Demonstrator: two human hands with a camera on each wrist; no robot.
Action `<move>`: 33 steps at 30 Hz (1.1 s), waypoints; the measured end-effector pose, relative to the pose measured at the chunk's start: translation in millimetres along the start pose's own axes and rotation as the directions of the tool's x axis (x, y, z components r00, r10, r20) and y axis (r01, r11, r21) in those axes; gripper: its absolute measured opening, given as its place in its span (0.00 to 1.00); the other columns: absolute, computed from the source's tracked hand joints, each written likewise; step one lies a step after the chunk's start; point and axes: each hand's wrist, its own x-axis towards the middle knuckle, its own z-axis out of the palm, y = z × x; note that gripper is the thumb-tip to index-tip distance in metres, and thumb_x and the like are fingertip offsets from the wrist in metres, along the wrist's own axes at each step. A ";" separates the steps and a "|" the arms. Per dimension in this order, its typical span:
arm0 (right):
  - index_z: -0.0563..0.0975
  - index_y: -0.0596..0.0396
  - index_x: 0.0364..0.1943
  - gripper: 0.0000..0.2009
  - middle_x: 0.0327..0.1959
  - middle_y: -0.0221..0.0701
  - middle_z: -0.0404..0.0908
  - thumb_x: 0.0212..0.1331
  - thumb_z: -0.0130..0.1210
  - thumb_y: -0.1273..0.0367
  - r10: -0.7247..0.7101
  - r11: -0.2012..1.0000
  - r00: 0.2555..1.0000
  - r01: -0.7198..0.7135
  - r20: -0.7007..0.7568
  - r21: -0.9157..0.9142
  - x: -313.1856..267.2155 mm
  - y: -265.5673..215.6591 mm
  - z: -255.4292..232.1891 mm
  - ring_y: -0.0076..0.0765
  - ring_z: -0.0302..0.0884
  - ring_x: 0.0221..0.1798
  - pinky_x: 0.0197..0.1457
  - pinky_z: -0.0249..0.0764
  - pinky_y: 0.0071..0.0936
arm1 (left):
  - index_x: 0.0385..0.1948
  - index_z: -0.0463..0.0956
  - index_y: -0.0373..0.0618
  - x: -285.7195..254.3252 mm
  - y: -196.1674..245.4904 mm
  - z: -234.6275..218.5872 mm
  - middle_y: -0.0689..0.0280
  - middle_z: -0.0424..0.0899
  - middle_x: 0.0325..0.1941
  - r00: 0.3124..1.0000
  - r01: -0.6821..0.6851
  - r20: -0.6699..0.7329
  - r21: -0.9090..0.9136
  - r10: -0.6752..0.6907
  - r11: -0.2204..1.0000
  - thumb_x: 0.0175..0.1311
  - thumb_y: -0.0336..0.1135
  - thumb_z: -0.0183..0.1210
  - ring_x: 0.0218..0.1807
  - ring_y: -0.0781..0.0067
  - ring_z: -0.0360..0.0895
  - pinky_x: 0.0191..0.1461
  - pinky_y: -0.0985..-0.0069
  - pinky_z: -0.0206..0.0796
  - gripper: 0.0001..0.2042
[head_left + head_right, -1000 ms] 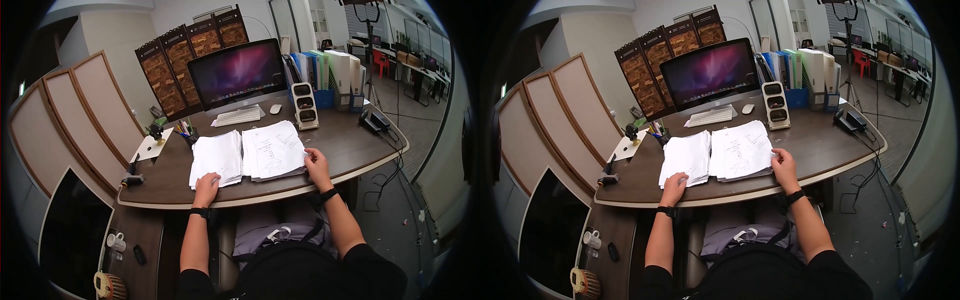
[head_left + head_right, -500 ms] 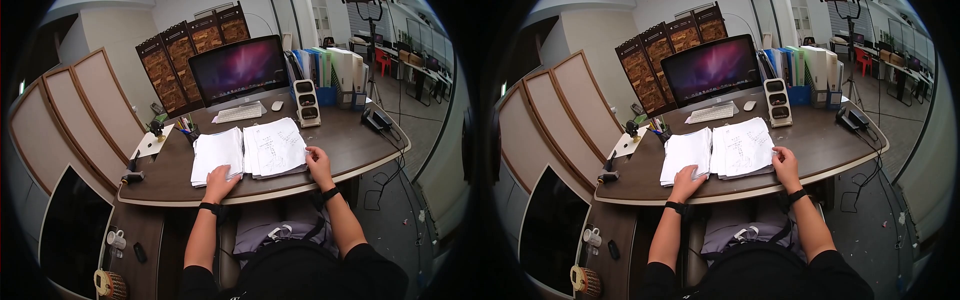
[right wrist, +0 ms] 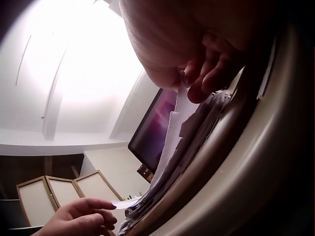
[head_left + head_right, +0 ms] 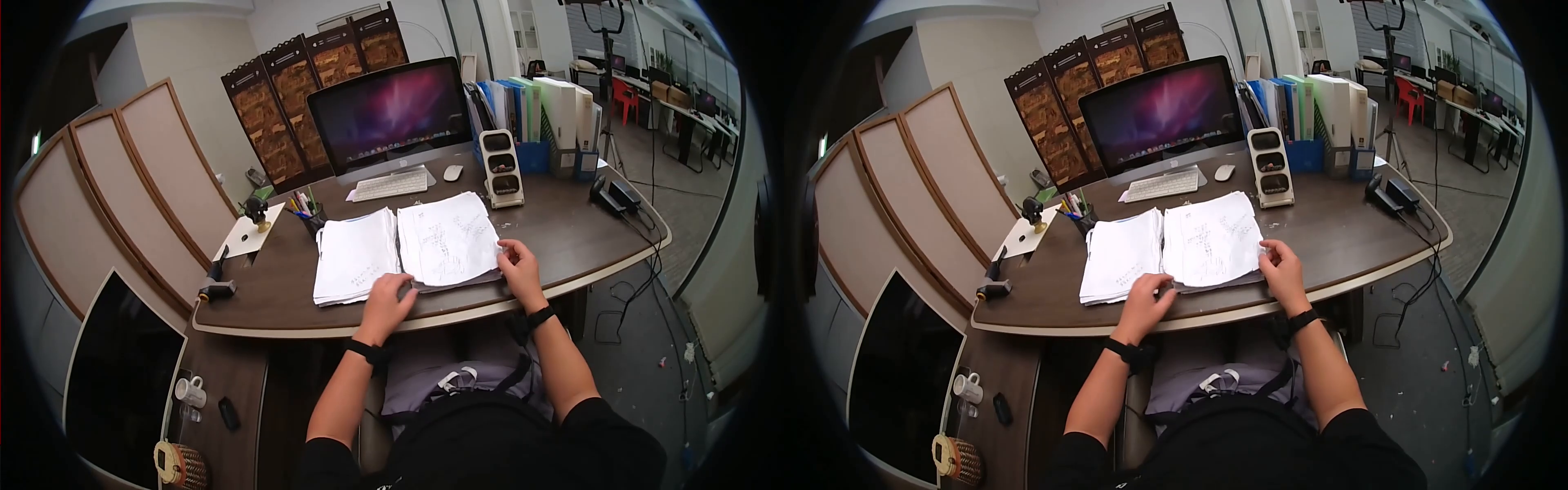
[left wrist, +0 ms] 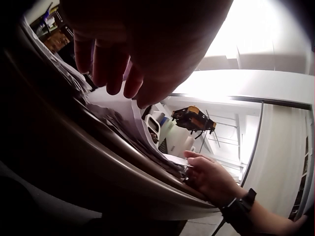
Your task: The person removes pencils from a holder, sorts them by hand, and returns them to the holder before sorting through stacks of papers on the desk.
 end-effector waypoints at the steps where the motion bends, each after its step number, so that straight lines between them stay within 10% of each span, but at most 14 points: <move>1: 0.84 0.59 0.48 0.12 0.30 0.25 0.78 0.61 0.61 0.74 0.007 1.000 1.000 -0.007 0.002 -0.001 -3.2 -2.2 -0.1 0.19 0.74 0.31 0.37 0.74 0.22 | 0.53 0.80 0.42 -1.9 17.0 0.9 0.58 0.84 0.42 0.995 0.072 0.077 -0.092 -0.065 0.993 0.63 0.37 0.67 0.44 0.55 0.81 0.51 0.63 0.74 0.18; 5: 0.84 0.60 0.46 0.10 0.25 0.23 0.79 0.64 0.60 0.73 0.011 1.000 1.000 -0.011 0.027 -0.006 -3.4 -14.9 0.3 0.17 0.75 0.28 0.34 0.73 0.20 | 0.67 0.71 0.41 -4.3 36.1 23.1 0.62 0.83 0.34 0.975 0.160 0.179 -0.168 -0.129 0.973 0.61 0.37 0.70 0.33 0.67 0.81 0.41 0.71 0.74 0.31; 11: 0.86 0.61 0.40 0.08 0.22 0.24 0.81 0.65 0.56 0.73 0.069 0.997 0.990 -0.071 0.120 0.011 -3.2 -15.0 -0.1 0.17 0.75 0.24 0.30 0.71 0.21 | 0.72 0.66 0.44 -5.0 31.6 38.6 0.63 0.82 0.31 0.965 0.252 -0.022 -0.206 -0.262 0.946 0.60 0.38 0.71 0.28 0.69 0.78 0.38 0.70 0.73 0.37; 14: 0.86 0.61 0.38 0.09 0.22 0.25 0.82 0.63 0.56 0.74 0.064 0.997 0.982 -0.057 0.179 -0.043 -7.2 -14.4 -0.9 0.17 0.75 0.24 0.29 0.71 0.21 | 0.70 0.68 0.45 -7.3 40.2 31.7 0.62 0.82 0.29 0.941 0.298 -0.046 -0.362 -0.336 0.883 0.61 0.38 0.70 0.27 0.68 0.77 0.37 0.70 0.73 0.34; 16: 0.86 0.62 0.38 0.09 0.26 0.25 0.83 0.62 0.54 0.74 0.094 0.992 0.966 -0.071 0.239 -0.103 -7.2 -25.7 -3.6 0.17 0.75 0.26 0.31 0.71 0.21 | 0.63 0.77 0.45 -4.8 31.9 31.9 0.60 0.84 0.29 0.954 0.297 0.068 -0.117 -0.291 0.948 0.62 0.37 0.69 0.27 0.69 0.78 0.38 0.72 0.73 0.26; 17: 0.86 0.62 0.38 0.09 0.26 0.25 0.83 0.62 0.54 0.74 0.089 0.993 0.968 -0.067 0.236 -0.101 -6.9 -24.1 -3.6 0.17 0.75 0.26 0.31 0.71 0.21 | 0.53 0.84 0.45 -6.1 24.4 40.7 0.58 0.86 0.30 0.986 0.134 -0.069 -0.176 -0.148 0.975 0.63 0.35 0.68 0.27 0.70 0.78 0.37 0.74 0.73 0.17; 27: 0.86 0.60 0.41 0.09 0.25 0.29 0.82 0.61 0.60 0.70 0.014 0.995 0.971 0.010 0.238 -0.099 -6.6 -17.5 0.5 0.21 0.74 0.26 0.34 0.72 0.23 | 0.47 0.87 0.46 -9.8 29.4 37.8 0.59 0.85 0.35 0.966 0.160 -0.158 -0.254 -0.204 0.954 0.68 0.28 0.61 0.36 0.68 0.82 0.43 0.74 0.73 0.10; 33: 0.83 0.59 0.50 0.17 0.51 0.44 0.82 0.61 0.64 0.63 -0.196 0.900 0.979 0.157 -0.054 -0.408 -2.2 -7.6 8.1 0.43 0.80 0.46 0.52 0.77 0.38 | 0.44 0.88 0.49 -10.2 17.9 57.5 0.56 0.83 0.47 0.958 0.042 -0.284 -0.012 -0.044 0.999 0.67 0.28 0.60 0.49 0.55 0.81 0.54 0.64 0.72 0.09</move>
